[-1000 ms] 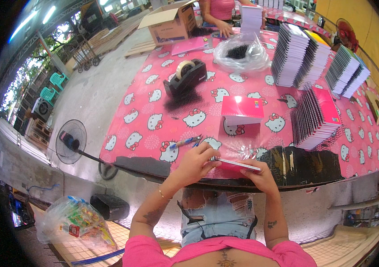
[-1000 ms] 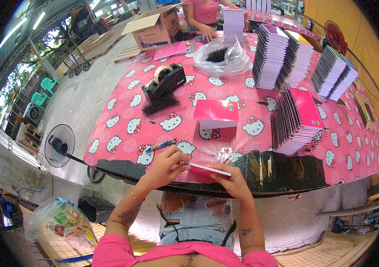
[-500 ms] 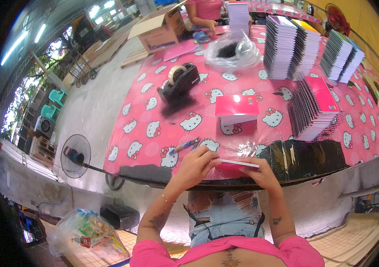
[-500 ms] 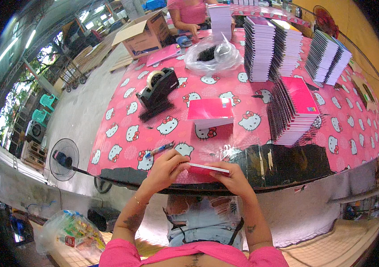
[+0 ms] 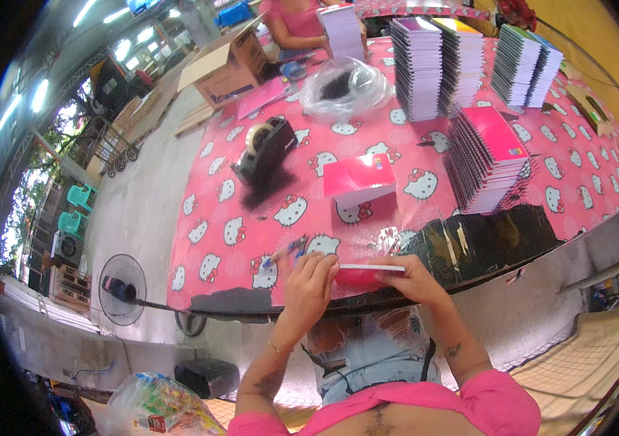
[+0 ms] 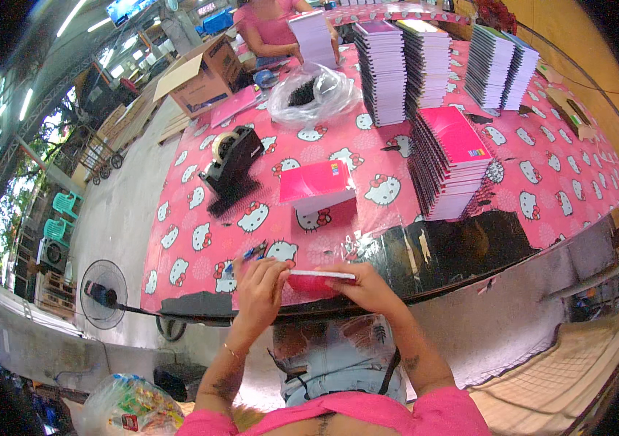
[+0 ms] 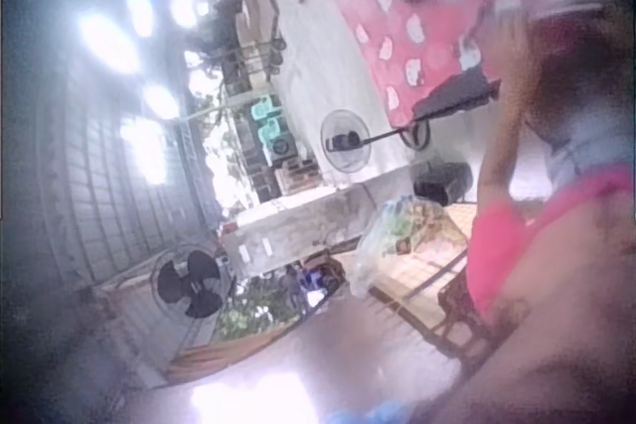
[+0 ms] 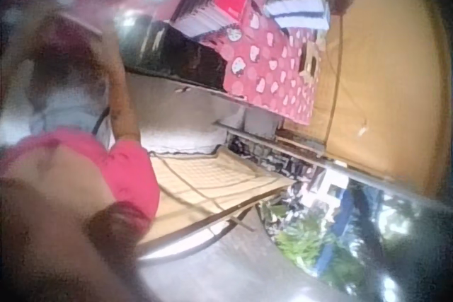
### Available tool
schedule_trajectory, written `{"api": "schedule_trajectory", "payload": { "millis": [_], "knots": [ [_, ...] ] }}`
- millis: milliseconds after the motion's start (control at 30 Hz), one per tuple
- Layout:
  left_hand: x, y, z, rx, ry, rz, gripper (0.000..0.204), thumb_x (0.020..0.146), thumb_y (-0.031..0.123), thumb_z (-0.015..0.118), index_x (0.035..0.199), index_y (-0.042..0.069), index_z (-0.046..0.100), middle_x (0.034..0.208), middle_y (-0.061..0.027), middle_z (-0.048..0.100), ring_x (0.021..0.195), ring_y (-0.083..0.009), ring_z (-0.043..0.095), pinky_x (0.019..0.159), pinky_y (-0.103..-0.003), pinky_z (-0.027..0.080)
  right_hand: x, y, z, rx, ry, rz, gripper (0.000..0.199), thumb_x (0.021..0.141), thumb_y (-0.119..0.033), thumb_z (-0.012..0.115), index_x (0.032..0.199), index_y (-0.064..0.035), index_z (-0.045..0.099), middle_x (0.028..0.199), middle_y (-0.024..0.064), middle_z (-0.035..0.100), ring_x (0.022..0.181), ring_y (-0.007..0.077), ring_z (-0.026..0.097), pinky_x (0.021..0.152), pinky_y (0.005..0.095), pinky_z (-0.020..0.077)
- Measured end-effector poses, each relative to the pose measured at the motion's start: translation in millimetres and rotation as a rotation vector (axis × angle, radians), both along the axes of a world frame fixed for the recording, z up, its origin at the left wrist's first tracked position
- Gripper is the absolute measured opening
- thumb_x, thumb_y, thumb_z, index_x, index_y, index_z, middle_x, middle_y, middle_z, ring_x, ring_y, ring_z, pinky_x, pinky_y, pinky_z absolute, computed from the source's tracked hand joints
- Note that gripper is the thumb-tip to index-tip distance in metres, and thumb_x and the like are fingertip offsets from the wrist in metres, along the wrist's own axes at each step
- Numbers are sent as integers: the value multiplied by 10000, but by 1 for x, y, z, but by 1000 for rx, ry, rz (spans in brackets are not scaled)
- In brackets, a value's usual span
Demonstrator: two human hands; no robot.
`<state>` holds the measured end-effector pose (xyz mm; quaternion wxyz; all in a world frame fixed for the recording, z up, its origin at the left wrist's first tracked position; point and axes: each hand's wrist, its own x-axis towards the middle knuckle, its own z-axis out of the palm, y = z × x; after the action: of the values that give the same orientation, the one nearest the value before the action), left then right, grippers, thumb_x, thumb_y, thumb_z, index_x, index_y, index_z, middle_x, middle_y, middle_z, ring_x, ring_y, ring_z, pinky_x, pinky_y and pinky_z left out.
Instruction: The person wraps individual pink notepads in clear plastic film and stacks them into piles on a table.
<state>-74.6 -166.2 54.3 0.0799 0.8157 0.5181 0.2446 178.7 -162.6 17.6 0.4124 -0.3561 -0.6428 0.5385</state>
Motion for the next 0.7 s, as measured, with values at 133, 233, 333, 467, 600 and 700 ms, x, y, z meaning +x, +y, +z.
{"api": "schedule_trajectory", "payload": {
  "millis": [133, 233, 333, 467, 600, 700],
  "knots": [
    [6, 0, -3, 222, 123, 1, 327, 958, 322, 613, 1185, 87, 608, 1354, -142, 530, 1331, -365, 440, 1140, -656, 85, 1, 1, 4, -9, -1, -18, 281, 934, -68, 651, 1212, -37, 678, 1041, 55, 731, 944, 84, 619, 870, 280, 503],
    [27, -21, -30, 323, 254, 134, 599, 982, 448, 542, 1388, 15, 458, 1514, -208, 358, 1448, -402, 264, 1140, -672, 5, -3, 0, 0, -26, 24, -10, 275, 933, -74, 654, 1204, -37, 680, 1030, 61, 731, 937, 84, 621, 864, 282, 508],
    [28, -49, -63, 261, 280, 160, 828, 987, 555, 457, 1511, -50, 248, 1610, -248, 155, 1505, -423, 82, 1134, -674, -62, -2, 1, 0, 37, -24, -21, 267, 932, -76, 658, 1195, -39, 683, 1018, 69, 731, 932, 84, 622, 856, 284, 512],
    [29, -29, -40, 289, 441, 226, 903, 978, 612, 408, 1536, -66, 195, 1626, -259, 111, 1516, -430, 28, 1131, -669, -97, -2, 0, -1, 41, -7, -44, 276, 926, -101, 672, 1196, -42, 683, 982, 76, 734, 895, 90, 628, 830, 287, 517],
    [34, -34, -45, 153, 424, 174, 938, 971, 638, 392, 1537, -77, 173, 1626, -261, 106, 1514, -437, 21, 1123, -677, -99, 2, 0, -1, 9, -36, -67, 313, 914, -167, 700, 1198, -37, 680, 919, 79, 734, 833, 97, 620, 791, 303, 518],
    [33, -47, -68, 227, 334, 164, 953, 968, 654, 373, 1538, -80, 163, 1629, -265, 77, 1514, -440, 14, 1126, -666, -98, -4, -4, -1, 58, -37, -79, 306, 914, -152, 698, 1195, -32, 681, 923, 88, 733, 842, 93, 616, 795, 303, 518]
  ]
}}
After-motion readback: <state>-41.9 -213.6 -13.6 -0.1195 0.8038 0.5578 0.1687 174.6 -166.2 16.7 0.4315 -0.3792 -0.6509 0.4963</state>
